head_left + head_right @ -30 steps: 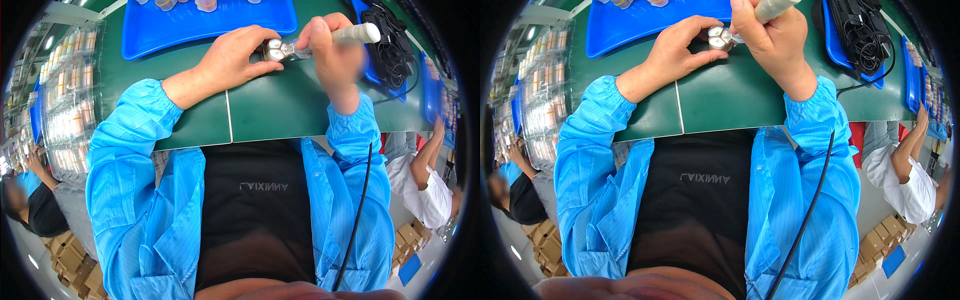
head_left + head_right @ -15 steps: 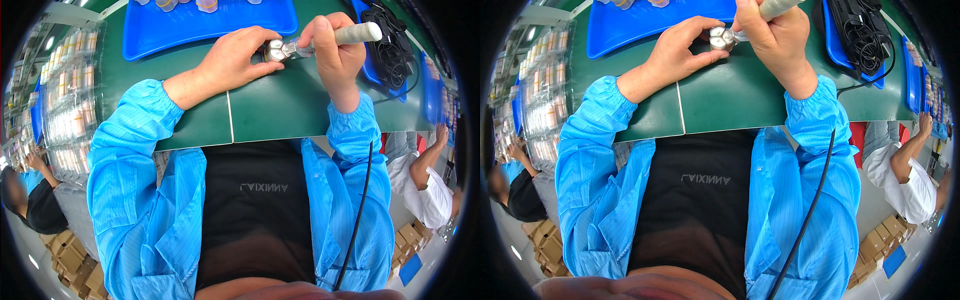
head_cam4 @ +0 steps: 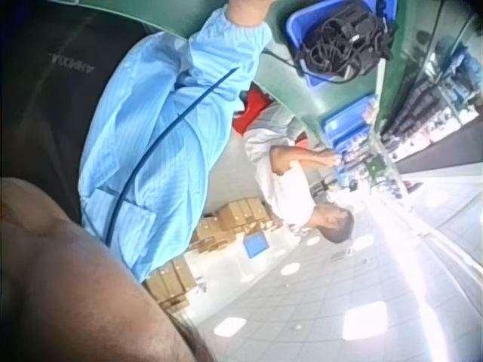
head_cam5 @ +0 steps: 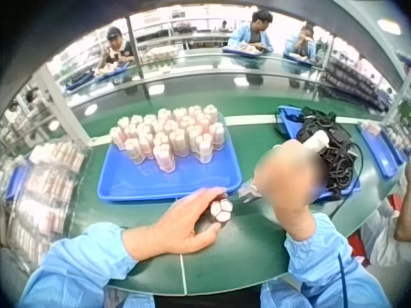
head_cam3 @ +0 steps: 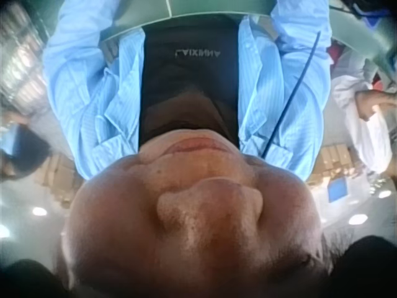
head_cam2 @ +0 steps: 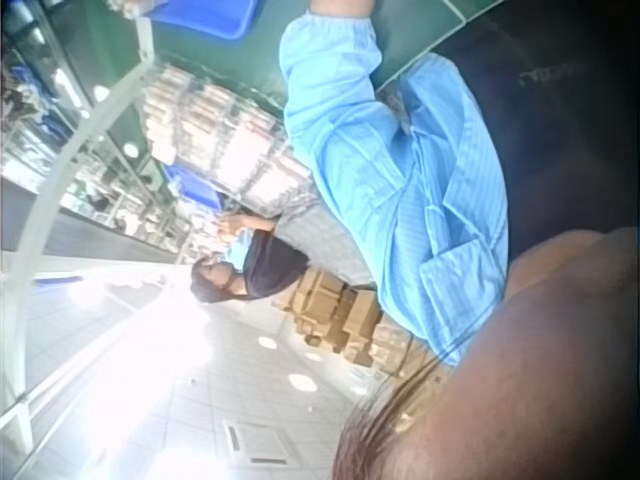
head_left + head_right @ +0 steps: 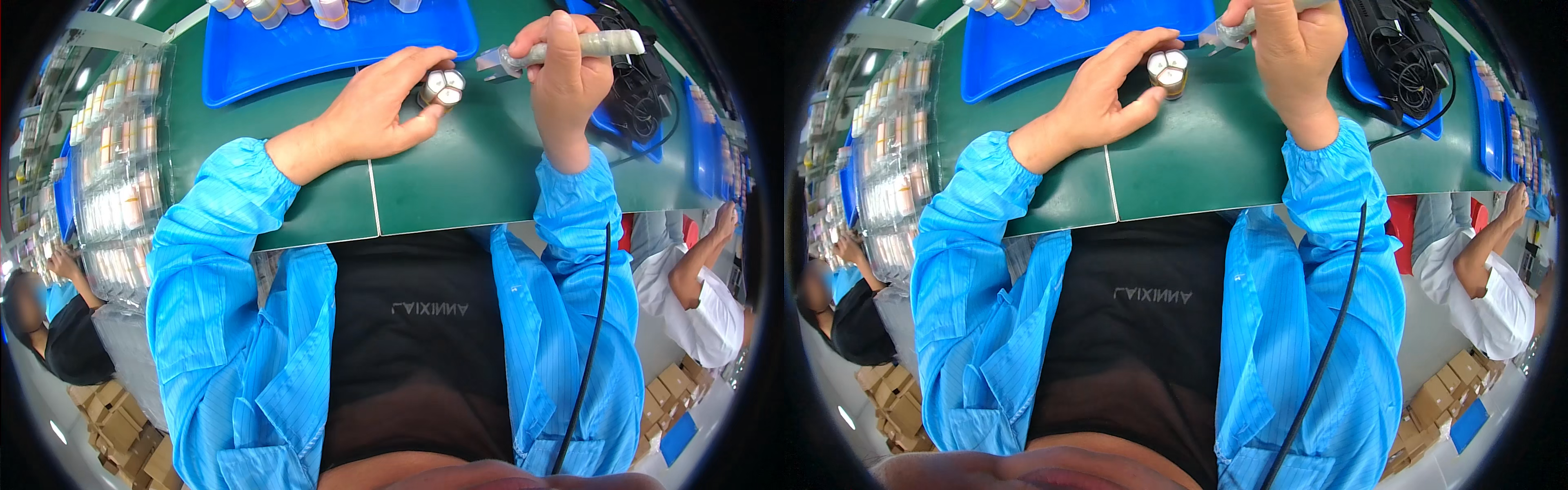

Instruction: Assembling and bonding sets of four plastic tubes using a handheld industrial tool on a factory assembly line.

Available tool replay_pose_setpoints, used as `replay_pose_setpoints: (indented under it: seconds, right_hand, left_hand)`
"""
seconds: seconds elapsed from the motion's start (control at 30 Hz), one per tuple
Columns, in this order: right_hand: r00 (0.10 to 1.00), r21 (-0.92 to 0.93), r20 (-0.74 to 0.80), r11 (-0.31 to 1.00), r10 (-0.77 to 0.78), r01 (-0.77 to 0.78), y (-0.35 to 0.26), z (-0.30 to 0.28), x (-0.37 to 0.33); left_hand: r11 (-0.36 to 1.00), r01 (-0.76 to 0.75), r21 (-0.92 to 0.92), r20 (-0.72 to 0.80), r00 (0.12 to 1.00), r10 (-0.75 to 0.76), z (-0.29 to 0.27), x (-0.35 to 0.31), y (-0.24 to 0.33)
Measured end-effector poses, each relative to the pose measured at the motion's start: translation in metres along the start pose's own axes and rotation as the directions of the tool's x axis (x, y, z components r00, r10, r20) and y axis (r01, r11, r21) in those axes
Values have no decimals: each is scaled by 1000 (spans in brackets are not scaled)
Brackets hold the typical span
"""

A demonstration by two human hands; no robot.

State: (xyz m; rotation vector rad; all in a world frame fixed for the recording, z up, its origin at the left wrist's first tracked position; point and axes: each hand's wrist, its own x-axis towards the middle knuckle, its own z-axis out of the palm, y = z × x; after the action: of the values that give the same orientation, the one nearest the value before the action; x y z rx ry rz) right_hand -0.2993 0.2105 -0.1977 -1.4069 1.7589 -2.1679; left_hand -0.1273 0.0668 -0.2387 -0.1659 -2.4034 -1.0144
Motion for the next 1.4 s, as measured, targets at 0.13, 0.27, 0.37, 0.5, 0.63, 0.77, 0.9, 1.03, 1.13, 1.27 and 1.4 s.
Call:
replay_pose_setpoints:
  seconds: [0.13, 0.27, 0.37, 0.5, 0.63, 0.77, 0.9, 1.03, 1.13, 1.27, 1.4]
  right_hand:
    - [998, 17, 55, 999, -31, 30, 2, -2, -2]
    - [996, 36, 86, 999, -10, 6, -3, 2, -8]
    - [989, 29, 149, 1000, -14, 10, -3, 2, -13]
    - [973, 34, 221, 998, -66, 60, 1, 4, -12]
    - [971, 76, 239, 997, -20, 2, 1, 6, -10]
    - [958, 8, 288, 1000, 20, -23, 3, 4, -12]
    - [960, -27, 279, 1000, 13, -6, 4, 4, -15]
    - [977, 79, 215, 997, -3, -14, 0, 8, -14]
    - [975, 103, 221, 995, -11, -12, 1, 8, -14]
    - [964, 44, 266, 999, -10, -2, 6, 6, -13]
    - [966, 21, 257, 1000, 15, -21, 3, 8, -14]
  left_hand:
    - [994, 89, 58, -13, 996, -88, 4, -2, 0]
    - [994, 65, 93, -9, 998, -64, 6, -1, -4]
    - [994, 77, 77, -16, 997, -76, 5, 0, -2]
    - [996, 59, 66, -20, 998, -58, 6, 0, -4]
    - [996, 51, 70, -23, 999, -50, 7, 0, -5]
    - [996, 55, 74, -19, 998, -54, 6, -1, -4]
    - [994, 93, 58, 4, 996, -94, 6, 0, -3]
    - [990, 142, 10, 29, 989, -142, 4, 0, -1]
    - [991, 129, 21, 44, 991, -130, 3, 2, 0]
    - [990, 141, 28, 47, 989, -142, 4, 1, -1]
    - [986, 164, -12, 63, 985, -163, 2, 2, -1]
